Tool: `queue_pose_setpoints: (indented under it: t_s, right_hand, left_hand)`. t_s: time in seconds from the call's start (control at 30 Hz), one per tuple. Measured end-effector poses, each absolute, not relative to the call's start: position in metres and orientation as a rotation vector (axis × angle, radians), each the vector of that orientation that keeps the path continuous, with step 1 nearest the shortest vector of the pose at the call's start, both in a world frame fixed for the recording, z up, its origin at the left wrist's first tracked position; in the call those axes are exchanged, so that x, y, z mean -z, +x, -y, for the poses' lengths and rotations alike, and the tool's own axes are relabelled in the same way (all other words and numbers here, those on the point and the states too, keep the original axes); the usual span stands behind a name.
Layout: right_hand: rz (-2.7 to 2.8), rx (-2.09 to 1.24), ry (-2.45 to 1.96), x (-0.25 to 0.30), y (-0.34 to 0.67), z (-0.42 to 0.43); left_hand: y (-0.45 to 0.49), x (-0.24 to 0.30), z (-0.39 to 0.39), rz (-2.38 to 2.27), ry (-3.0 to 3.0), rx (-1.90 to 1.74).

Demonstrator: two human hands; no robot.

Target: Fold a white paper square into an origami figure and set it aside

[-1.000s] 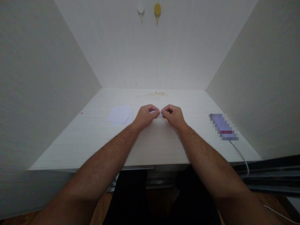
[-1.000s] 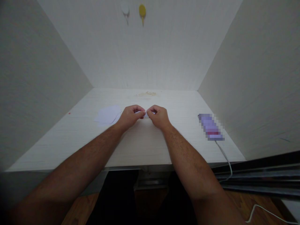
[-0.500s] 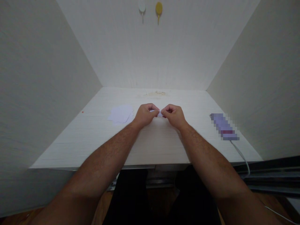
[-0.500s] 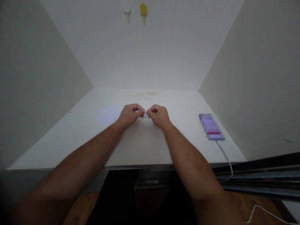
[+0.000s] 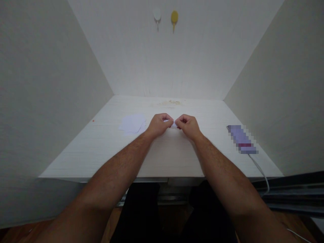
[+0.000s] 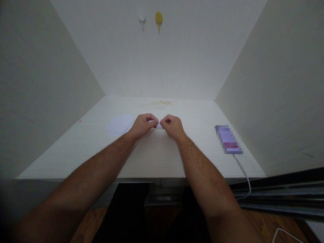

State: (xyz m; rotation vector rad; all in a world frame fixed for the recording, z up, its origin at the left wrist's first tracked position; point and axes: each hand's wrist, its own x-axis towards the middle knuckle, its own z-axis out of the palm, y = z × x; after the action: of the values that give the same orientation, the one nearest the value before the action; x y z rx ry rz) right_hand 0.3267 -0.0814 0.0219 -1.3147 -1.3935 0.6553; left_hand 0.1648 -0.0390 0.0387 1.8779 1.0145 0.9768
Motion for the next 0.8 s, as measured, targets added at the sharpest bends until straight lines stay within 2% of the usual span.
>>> queue_pose_setpoints:
  t_s: [0.37,0.63,0.8]
  right_hand:
    - [1.641,-0.503,-1.374,-0.0224,0.3262,0.0876]
    - [1.657,-0.542,-1.382,-0.0204,0.3273,0.0875]
    - [1.602,-0.596,-1.366,-0.0196,0.3273,0.0883]
  left_hand:
    - [0.1612,-0.0376,0.0330,-0.990,2.020,-0.868]
    - [0.1575,-0.0359,0.0327,-0.957,1.955,-0.757]
    - [0.1600,-0.0350,0.0341,-0.992,1.899,-0.829]
